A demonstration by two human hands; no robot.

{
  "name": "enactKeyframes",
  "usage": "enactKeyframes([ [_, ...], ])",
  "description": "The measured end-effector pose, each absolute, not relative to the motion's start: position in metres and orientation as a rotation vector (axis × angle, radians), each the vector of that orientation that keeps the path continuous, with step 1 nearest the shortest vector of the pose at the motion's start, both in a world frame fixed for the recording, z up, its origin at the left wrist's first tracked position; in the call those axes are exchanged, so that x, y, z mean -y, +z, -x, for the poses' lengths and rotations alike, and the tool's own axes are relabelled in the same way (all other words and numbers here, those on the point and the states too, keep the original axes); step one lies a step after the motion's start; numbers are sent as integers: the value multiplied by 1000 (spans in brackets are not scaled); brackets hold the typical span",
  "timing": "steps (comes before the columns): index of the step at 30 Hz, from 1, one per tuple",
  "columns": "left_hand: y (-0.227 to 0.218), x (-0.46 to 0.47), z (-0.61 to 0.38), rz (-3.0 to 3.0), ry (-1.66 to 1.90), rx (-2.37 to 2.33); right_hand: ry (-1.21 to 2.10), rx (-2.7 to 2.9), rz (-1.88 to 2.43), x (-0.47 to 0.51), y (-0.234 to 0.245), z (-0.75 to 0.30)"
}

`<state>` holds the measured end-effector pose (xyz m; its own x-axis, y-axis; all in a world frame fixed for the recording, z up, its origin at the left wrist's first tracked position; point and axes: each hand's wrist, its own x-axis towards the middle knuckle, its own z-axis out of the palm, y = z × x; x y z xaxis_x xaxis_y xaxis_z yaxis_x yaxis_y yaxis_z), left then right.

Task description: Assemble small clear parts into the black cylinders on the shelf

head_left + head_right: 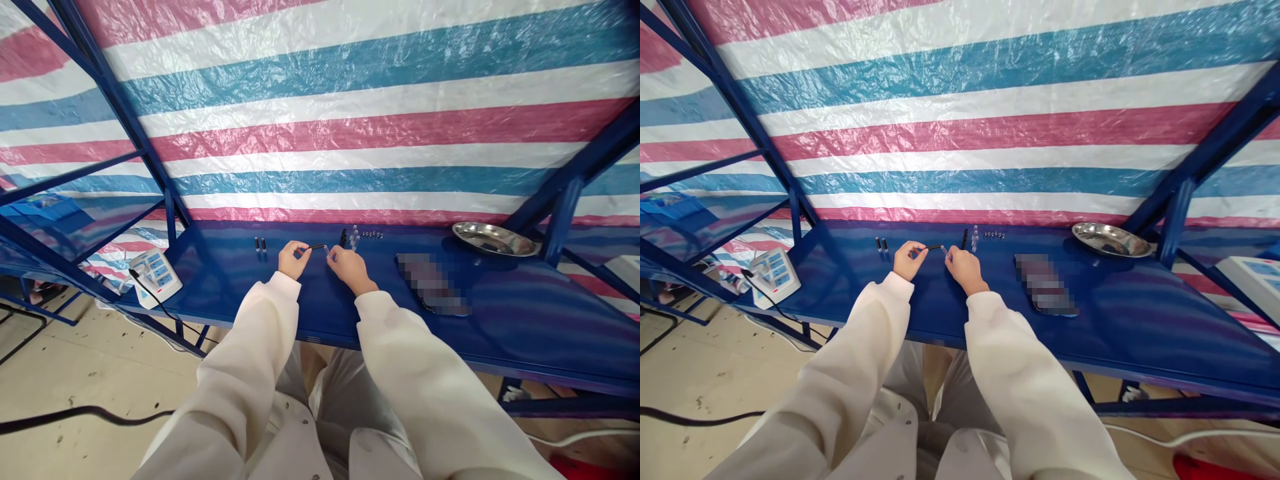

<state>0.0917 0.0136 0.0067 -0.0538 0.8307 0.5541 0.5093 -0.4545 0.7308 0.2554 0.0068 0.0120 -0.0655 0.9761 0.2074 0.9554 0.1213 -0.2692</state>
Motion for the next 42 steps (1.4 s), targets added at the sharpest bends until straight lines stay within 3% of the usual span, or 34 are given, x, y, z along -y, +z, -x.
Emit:
enactKeyframes([
  [21,-2,-18,-91,-1998,1684,-1227,8,2147,1915,2,13,-257],
  [42,1,-16,-92,-1702,1554,-1153,-84,2260,1952,6,17,-257],
])
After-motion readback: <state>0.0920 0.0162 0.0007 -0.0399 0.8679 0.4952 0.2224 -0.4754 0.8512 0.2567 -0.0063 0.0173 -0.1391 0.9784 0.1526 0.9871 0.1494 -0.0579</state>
